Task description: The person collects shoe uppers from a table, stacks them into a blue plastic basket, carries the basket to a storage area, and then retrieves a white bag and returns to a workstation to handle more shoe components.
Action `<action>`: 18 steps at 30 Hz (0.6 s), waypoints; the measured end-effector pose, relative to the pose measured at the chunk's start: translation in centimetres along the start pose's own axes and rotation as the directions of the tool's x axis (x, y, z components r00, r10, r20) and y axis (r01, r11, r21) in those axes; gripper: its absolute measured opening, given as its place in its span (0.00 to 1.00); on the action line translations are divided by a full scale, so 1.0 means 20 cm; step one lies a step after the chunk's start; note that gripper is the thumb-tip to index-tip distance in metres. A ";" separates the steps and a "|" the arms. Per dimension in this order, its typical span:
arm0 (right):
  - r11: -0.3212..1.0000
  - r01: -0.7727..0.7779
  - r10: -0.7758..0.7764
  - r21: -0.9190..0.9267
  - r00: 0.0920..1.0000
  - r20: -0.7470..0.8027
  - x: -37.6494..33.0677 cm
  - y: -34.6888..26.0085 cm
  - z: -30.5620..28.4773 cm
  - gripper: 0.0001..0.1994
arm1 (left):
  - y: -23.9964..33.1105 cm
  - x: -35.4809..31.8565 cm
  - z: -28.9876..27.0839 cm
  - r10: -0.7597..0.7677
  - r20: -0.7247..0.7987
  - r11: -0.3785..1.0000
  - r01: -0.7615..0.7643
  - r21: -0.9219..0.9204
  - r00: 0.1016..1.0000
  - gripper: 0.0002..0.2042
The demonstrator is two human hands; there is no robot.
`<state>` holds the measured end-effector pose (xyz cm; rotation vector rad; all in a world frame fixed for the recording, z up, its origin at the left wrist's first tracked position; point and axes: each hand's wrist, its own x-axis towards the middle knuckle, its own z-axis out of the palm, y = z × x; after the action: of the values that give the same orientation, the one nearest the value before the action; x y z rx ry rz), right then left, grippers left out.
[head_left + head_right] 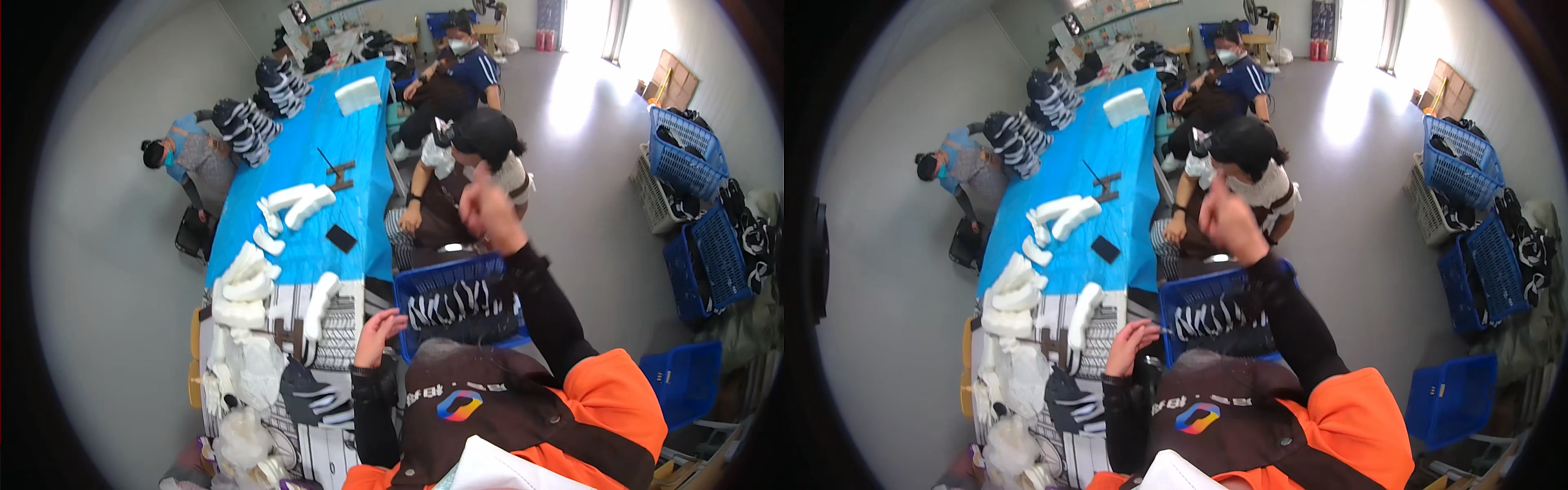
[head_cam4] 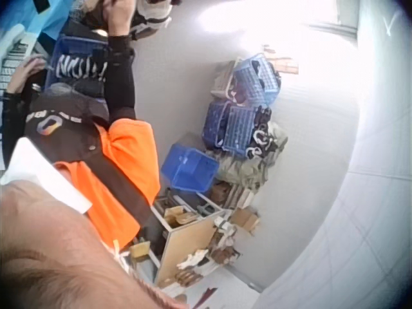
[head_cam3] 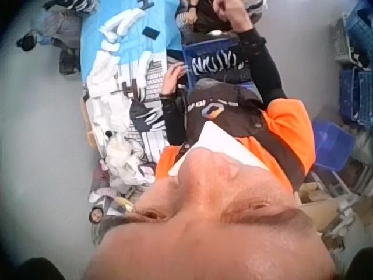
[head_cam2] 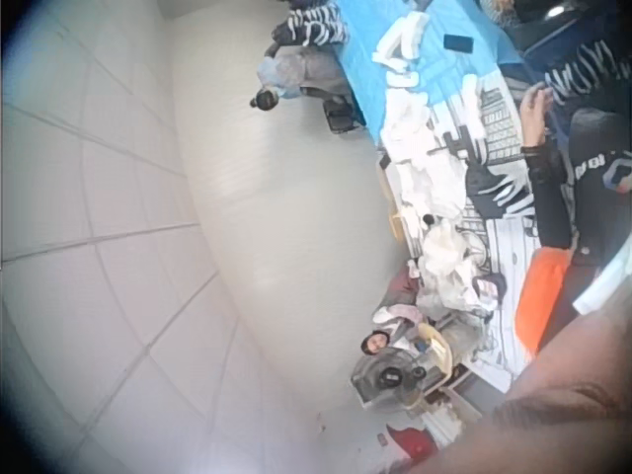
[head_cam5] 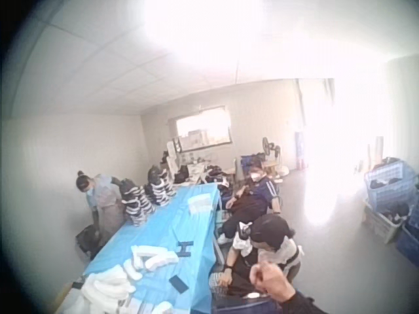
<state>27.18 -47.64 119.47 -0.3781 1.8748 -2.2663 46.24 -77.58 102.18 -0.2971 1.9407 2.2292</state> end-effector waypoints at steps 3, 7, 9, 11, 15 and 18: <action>0.952 0.284 -0.280 0.110 0.959 -0.052 -0.01 -0.36 -0.31 0.39 | 0.03 0.14 0.27 0.055 0.122 0.996 -0.063 0.065 0.991 0.15; 0.953 0.268 -0.273 0.138 0.962 0.016 -0.13 -0.31 -0.35 0.39 | -0.03 -0.10 0.36 0.033 0.136 0.992 -0.048 0.113 0.990 0.14; 0.986 0.135 -0.142 0.093 0.988 0.065 -0.18 -0.15 -0.30 0.40 | -0.07 -0.18 0.31 0.004 0.143 0.994 -0.020 0.111 0.990 0.14; 1.000 -0.009 0.010 -0.008 0.994 0.112 -0.24 0.03 -0.23 0.41 | -0.06 -0.27 0.27 0.008 0.117 0.990 -0.024 0.137 0.993 0.15; 0.932 -0.179 0.256 -0.316 0.941 0.221 -0.45 0.33 0.09 0.41 | -0.08 -0.42 0.07 0.025 0.098 0.987 -0.039 0.153 0.995 0.16; 0.876 -0.216 0.380 -0.431 0.860 0.342 -0.45 0.47 0.31 0.37 | -0.05 -0.47 -0.16 0.065 0.071 0.991 -0.072 0.109 0.995 0.15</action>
<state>37.30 -52.62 110.59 -0.5273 1.9593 -1.4698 55.67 -80.53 103.19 -0.1409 2.0597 2.1315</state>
